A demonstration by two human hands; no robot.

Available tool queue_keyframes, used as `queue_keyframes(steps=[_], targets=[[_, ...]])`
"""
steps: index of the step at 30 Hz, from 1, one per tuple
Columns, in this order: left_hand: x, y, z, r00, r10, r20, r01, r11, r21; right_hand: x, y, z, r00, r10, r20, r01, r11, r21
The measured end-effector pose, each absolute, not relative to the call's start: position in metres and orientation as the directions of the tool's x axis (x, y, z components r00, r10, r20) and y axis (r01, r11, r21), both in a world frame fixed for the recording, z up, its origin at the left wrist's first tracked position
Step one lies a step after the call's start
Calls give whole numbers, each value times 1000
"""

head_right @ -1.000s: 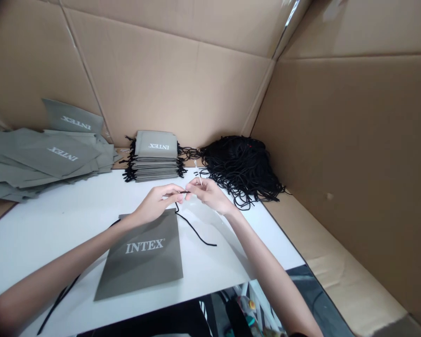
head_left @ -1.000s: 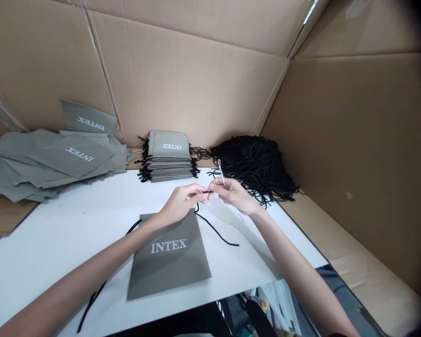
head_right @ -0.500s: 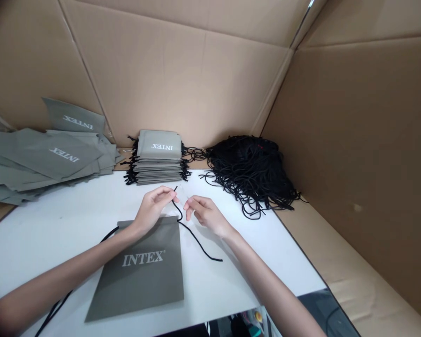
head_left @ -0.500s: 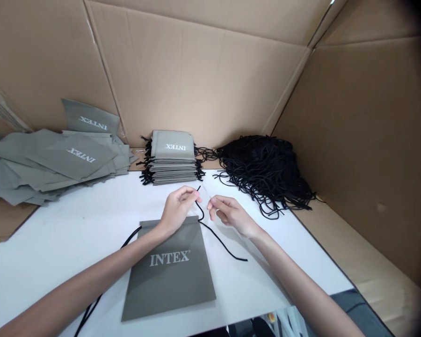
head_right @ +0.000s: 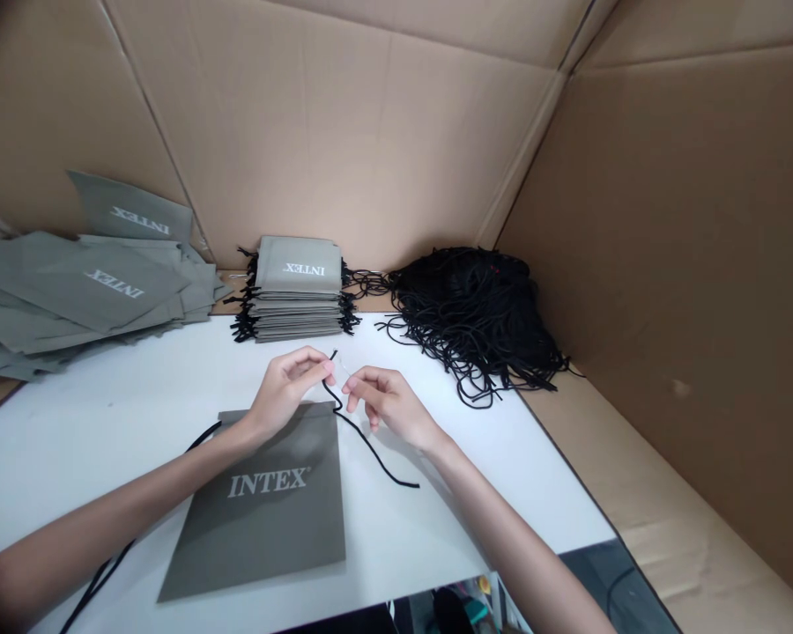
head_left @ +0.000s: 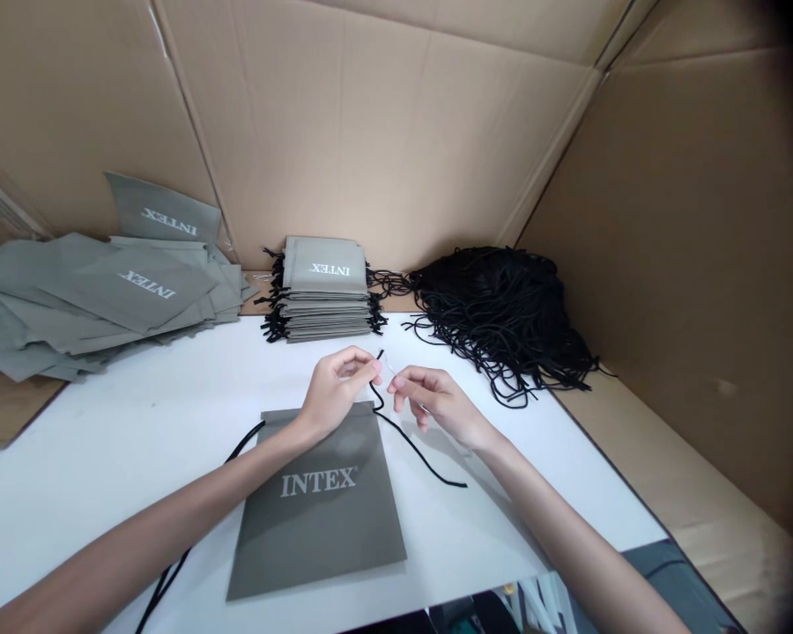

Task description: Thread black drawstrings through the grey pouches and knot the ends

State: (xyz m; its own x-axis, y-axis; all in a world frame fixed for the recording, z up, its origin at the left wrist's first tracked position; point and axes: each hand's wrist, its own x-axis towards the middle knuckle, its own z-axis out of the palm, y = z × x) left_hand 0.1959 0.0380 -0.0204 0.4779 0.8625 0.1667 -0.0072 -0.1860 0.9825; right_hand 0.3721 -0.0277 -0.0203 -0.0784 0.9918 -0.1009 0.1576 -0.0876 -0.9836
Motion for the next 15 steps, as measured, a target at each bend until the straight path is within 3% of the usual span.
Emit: queue_keyframes(steps=[6, 15], targets=[[197, 34, -16, 494, 866, 74, 38, -107, 994, 372, -28, -22, -111, 990, -85, 119, -71, -990], [197, 36, -15, 534, 843, 68, 41, -106, 993, 372, -28, -21, -104, 992, -76, 147, -60, -987]])
